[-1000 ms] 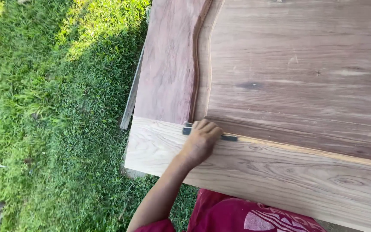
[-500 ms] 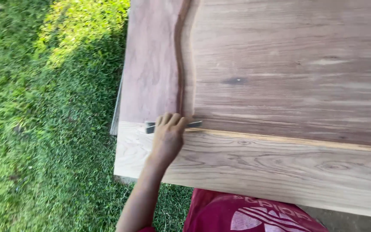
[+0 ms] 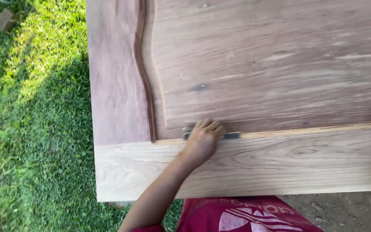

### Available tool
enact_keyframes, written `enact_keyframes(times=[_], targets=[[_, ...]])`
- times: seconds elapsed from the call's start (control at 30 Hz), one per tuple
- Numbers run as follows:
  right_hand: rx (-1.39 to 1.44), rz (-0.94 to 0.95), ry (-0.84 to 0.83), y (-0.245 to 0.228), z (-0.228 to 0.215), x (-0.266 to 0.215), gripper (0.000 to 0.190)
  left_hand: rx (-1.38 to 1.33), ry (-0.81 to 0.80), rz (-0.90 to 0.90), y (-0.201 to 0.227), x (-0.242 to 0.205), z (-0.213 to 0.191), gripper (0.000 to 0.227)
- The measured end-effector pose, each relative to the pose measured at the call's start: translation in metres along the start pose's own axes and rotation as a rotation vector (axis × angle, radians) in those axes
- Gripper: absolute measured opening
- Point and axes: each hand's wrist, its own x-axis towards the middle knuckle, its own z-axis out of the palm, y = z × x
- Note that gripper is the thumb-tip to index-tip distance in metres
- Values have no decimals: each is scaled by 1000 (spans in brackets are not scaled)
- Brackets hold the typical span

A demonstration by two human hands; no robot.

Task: Scraping a wooden door with a hand tool to smooth the surface.

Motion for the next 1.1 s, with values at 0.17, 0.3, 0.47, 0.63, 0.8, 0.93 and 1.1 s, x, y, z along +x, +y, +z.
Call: enact_keyframes(times=[0.17,0.3,0.47,0.63,0.8,0.93,1.1], targets=[[-404,223,346,-182,17,14,46,184,-21,-77,-22,-34,-68,20],[-692,167,322,-176,8,10,43,352,-74,-76,-24,-34,-78,18],[-608,360,281,-190,8,20,56,411,-110,134,-38,-33,-58,17],[-585,406,287,-199,-2,18,63,375,-30,344,-134,-35,65,20],[-446,174,377,-165,-6,10,66,309,213,606,-181,2,163,11],[-426,200,456,-158,-53,-1,63,279,208,487,-77,56,170,12],[-678,493,449,-84,-149,-23,74,348,-130,502,105,187,159,7]])
